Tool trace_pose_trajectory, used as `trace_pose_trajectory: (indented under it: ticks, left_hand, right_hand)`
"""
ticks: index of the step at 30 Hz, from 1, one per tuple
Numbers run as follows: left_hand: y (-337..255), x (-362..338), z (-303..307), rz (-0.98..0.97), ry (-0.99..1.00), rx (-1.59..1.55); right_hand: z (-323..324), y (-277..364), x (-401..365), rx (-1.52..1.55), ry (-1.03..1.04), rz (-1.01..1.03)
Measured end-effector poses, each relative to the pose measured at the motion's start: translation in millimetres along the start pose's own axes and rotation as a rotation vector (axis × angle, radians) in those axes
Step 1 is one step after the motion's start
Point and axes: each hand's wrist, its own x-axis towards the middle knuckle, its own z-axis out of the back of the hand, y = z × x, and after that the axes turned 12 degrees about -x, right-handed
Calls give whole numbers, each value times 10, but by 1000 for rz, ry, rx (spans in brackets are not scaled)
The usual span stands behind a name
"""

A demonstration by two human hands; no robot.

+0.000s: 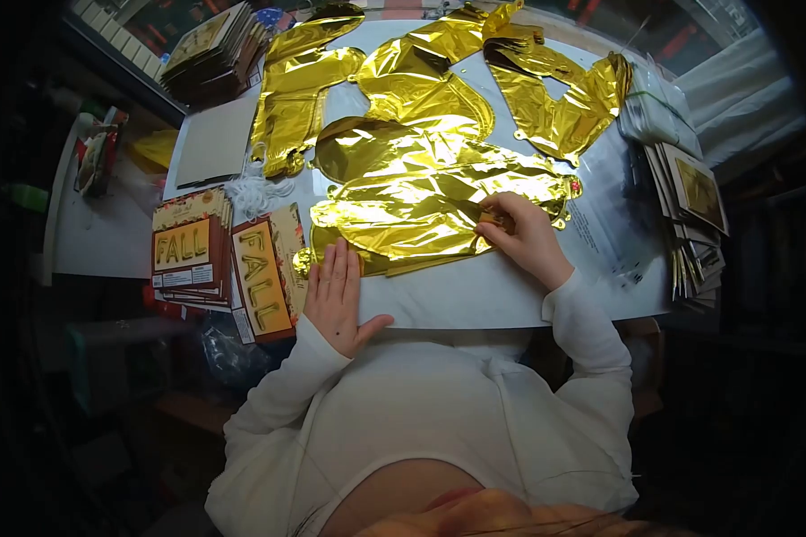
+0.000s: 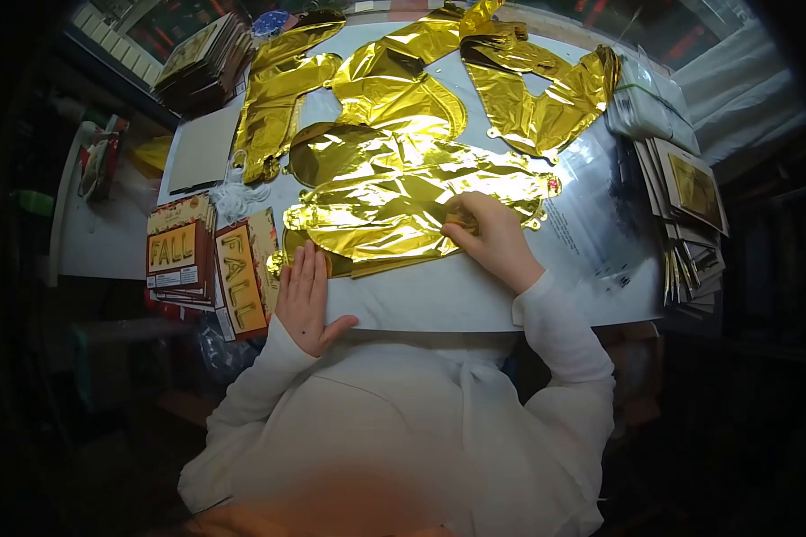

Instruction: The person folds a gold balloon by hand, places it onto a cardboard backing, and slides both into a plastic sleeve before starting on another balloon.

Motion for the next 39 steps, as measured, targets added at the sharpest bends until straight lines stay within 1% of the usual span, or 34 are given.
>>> trace_pose_trajectory:
  ticks: [4, 6, 10, 12, 14, 18, 21, 24, 25, 27, 30, 34, 36, 39]
  left_hand:
    - [43, 53, -7, 17, 8, 16]
    - [53, 68, -17, 13, -6, 26]
    - [25, 60, -33, 23, -40, 8]
    - [-34, 90, -16, 27, -64, -3]
    - [-158, 164, 42, -20, -110, -40]
    - [-421, 485, 53, -61, -29, -80]
    - [-406, 633, -99, -82, -26, 49]
    - [-362, 616, -175, -45, 19, 61]
    - [-356, 602, -196, -51, 1, 56]
    - [-372, 564, -192, -45, 10, 65]
    - [-404, 505, -177, -45, 20, 61]
    - [-415, 470, -188, -47, 14, 19]
    - [-416, 476, -188, -52, 12, 9]
    - [-400, 493, -191, -59, 15, -42]
  right_hand:
    - [15, 20, 7, 15, 29, -30]
    - [8, 27, -6, 73, 33, -89]
    - [21, 26, 1, 49, 40, -89]
    - [1, 1, -1, 45, 0, -40]
    - [29, 21, 8, 42, 24, -55]
    - [17, 9, 17, 64, 54, -83]
    - [-12, -46, 0, 42, 27, -40]
    - [17, -17, -1, 53, 26, -38]
    - [24, -10, 6, 56, 27, -37]
    - [44, 10, 15, 110, 85, -85]
    - [95, 49, 28, 105, 121, -104]
    - [35, -58, 5, 148, 71, -72]
    - [76, -29, 17, 250, 118, -167]
    - [145, -8, 2, 289, 94, -218]
